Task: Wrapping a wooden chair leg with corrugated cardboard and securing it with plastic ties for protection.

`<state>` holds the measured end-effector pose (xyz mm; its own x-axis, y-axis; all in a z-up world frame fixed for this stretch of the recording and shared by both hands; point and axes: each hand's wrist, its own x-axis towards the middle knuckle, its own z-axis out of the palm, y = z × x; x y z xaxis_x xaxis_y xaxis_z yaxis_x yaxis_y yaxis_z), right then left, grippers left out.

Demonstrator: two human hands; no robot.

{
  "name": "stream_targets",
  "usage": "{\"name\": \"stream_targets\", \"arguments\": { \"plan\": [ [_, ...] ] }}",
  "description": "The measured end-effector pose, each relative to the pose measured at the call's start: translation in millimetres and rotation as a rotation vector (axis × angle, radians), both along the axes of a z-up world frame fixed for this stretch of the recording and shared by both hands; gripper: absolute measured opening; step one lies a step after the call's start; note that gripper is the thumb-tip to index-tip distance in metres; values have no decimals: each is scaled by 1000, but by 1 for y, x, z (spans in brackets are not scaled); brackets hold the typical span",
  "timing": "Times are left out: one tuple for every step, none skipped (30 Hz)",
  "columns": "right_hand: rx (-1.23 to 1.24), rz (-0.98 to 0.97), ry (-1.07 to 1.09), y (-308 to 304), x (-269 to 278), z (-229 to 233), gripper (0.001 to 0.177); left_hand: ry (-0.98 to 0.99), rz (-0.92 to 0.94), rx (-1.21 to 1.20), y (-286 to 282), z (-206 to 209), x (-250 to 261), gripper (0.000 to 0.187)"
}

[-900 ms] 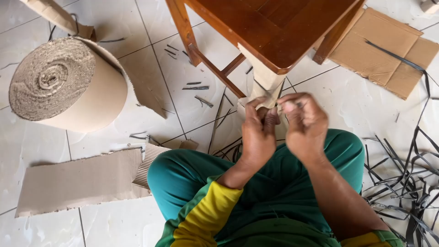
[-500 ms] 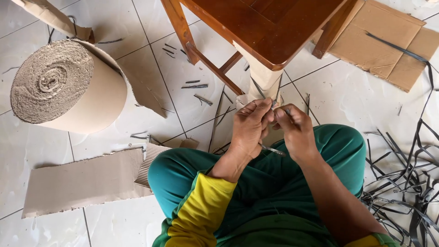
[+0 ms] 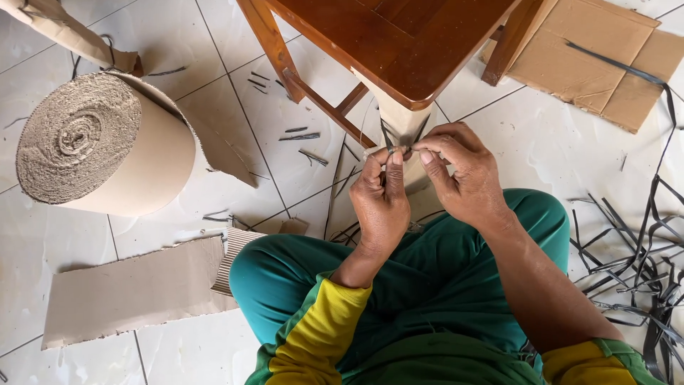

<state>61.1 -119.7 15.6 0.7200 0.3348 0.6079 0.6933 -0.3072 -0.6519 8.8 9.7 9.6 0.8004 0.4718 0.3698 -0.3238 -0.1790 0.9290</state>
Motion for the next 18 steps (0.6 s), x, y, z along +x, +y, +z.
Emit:
{"name": "stream_targets", "arguments": {
  "plan": [
    [0, -4, 2, -1, 0, 0, 11, 2, -4, 0, -2, -3, -1, 20],
    [-11, -4, 18, -1, 2, 1, 11, -30, -15, -42, -3, -6, -2, 19],
    [-22, -4, 33, -1, 3, 1, 11, -61, -26, -83, -3, -9, -2, 19],
    [-23, -5, 31, 0, 3, 2, 11, -63, -28, -83, -5, -10, -1, 19],
    [-23, -1, 46, 1, 4, 2, 10, -72, -44, -131, -7, -11, -1, 18],
    [-25, 5, 64, 2, 4, 2, 10, -78, -58, -179, -9, -12, -1, 17],
    [-26, 5, 66, 2, 3, 2, 10, -76, -58, -181, -8, -12, 0, 17],
    [-24, 11, 66, 3, 3, 2, 9, -93, -68, -182, -8, -12, 1, 14],
    [-22, 18, 66, 3, 2, 2, 9, -109, -78, -184, -8, -12, 2, 11],
    [-21, 19, 68, 4, 1, 4, 9, -108, -78, -183, -6, -17, 2, 11],
    [-15, 26, 105, 4, 0, 7, 11, -81, -87, -154, -5, -23, 2, 9],
    [-8, 32, 142, 3, -1, 10, 14, -55, -99, -123, -4, -28, 3, 8],
    [-6, 31, 142, 5, -2, 11, 14, -54, -101, -121, -4, -26, 2, 8],
    [-24, 39, 157, 6, -2, 12, 16, -52, -114, -102, -5, -25, 2, 7],
    [-42, 47, 172, 6, -2, 12, 18, -49, -127, -83, -5, -23, 1, 7],
    [-40, 44, 170, 6, -2, 11, 18, -51, -131, -81, -5, -22, 0, 7],
    [28, 73, 269, 7, -2, 10, 15, -54, -141, -100, -4, -21, -1, 6],
    [94, 107, 368, 7, -1, 10, 12, -56, -148, -120, -3, -20, -1, 5]
  ]
}}
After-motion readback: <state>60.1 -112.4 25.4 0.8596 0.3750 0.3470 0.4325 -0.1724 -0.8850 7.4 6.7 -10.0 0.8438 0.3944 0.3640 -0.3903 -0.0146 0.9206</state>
